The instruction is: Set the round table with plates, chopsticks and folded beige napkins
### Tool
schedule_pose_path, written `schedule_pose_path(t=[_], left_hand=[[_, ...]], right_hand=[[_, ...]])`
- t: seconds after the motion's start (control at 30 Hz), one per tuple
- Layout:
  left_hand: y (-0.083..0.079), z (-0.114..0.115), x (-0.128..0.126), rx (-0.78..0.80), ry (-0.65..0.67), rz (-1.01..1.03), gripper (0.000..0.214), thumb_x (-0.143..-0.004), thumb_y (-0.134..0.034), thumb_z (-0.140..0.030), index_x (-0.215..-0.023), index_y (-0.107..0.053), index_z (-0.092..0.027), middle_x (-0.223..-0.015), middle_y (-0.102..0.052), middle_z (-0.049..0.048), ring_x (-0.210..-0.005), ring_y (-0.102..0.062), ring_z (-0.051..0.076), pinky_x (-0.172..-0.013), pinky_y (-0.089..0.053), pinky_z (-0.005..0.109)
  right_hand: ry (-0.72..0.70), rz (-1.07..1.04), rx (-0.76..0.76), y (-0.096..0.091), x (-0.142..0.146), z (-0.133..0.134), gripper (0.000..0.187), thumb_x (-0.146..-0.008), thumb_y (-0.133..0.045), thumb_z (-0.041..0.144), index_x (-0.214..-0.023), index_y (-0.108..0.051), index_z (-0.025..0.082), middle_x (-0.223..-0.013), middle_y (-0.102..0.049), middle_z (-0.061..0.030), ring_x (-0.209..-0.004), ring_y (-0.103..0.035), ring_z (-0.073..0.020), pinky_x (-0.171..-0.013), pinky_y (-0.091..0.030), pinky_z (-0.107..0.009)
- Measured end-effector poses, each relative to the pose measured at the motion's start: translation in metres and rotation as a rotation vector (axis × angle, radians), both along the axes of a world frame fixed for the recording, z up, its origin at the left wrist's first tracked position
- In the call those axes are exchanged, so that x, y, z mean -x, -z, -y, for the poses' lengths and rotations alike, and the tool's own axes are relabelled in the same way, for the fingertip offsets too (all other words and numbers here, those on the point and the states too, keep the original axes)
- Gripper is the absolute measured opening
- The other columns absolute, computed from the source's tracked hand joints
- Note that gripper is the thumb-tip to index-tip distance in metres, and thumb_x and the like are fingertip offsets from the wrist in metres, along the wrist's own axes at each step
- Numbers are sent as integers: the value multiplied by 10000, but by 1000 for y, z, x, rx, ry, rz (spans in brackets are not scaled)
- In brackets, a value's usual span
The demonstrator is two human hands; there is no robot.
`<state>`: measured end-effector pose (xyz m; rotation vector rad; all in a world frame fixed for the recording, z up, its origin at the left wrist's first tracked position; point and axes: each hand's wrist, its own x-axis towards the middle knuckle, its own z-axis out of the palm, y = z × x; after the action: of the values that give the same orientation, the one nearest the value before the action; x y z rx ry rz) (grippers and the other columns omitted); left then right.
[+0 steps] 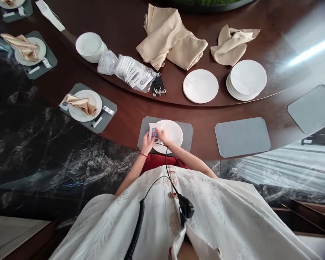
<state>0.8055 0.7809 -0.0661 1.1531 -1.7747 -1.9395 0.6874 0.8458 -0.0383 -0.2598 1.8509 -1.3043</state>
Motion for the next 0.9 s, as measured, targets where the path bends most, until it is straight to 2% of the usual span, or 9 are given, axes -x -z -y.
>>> schedule_pose_path(t=[0.07,0.13,0.27,0.33,0.4,0.6,0.7,0.8,0.9], left_hand=[[27,3,-11,-118,3,2,523,-793,-712,-462,-1176,-638,-114,-1153,-707,176,-1098,-682,284,-1004,-522,447],[50,15,-21,-129,-30,14,468,-778,-712,-462,-1087,-662,-114,-1074,-730,146,-1014,-702,259,-946,-546,404],[85,61,-41,38,-46,327,322,-837,-608,-345,-1038,-671,-102,-1008,-733,113,-957,-691,221,-863,-540,313],[97,80,-50,96,-9,443,263,-814,-594,-245,-1019,-683,-108,-994,-732,101,-966,-677,227,-888,-522,318],[106,88,-57,103,9,459,287,-778,-607,-182,-1046,-692,-127,-1024,-727,94,-1006,-659,239,-948,-493,339],[124,61,-59,421,-63,696,374,-863,-561,-231,-1199,-662,-104,-1137,-644,202,-1149,-576,309,-1050,-416,430],[128,46,-59,462,-100,781,418,-909,-526,-281,-1281,-626,-117,-1154,-628,207,-1128,-584,325,-1003,-441,442],[129,40,-60,446,-100,827,442,-919,-525,-318,-1316,-612,-145,-1103,-644,176,-1102,-596,318,-963,-465,418],[128,38,-61,437,-78,805,456,-912,-528,-317,-1332,-611,-160,-1057,-653,154,-1072,-610,294,-976,-469,397]], right_hand=[[-14,78,11,9,-10,0,385,-976,-415,498,-991,-619,172,-988,-684,-53,-935,-636,-158,-831,-518,-250],[-44,116,-37,16,-13,-5,379,-987,-387,490,-1042,-612,190,-1075,-673,-55,-982,-626,-160,-833,-519,-260],[-56,151,-146,25,1,-35,336,-975,-420,472,-1147,-584,236,-1283,-617,-45,-1104,-591,-162,-855,-497,-271],[-70,188,-191,27,14,-56,308,-966,-442,432,-1129,-590,216,-1273,-629,-55,-1072,-602,-152,-831,-480,-258],[-72,225,-256,29,27,-77,281,-958,-456,388,-1101,-594,190,-1224,-655,-72,-985,-620,-139,-777,-463,-240],[15,226,-345,38,66,-123,224,-950,-466,313,-1053,-594,159,-1167,-677,-97,-844,-632,-111,-704,-433,-213],[35,221,-357,43,83,-130,221,-957,-449,305,-1056,-585,162,-1187,-667,-98,-838,-638,-105,-706,-444,-208],[2,241,-356,44,102,-116,219,-960,-449,295,-1053,-588,155,-1162,-672,-108,-816,-650,-113,-701,-465,-217],[-53,225,-315,42,131,-72,198,-961,-473,292,-1032,-599,156,-1098,-683,-93,-787,-654,-112,-699,-478,-219]])
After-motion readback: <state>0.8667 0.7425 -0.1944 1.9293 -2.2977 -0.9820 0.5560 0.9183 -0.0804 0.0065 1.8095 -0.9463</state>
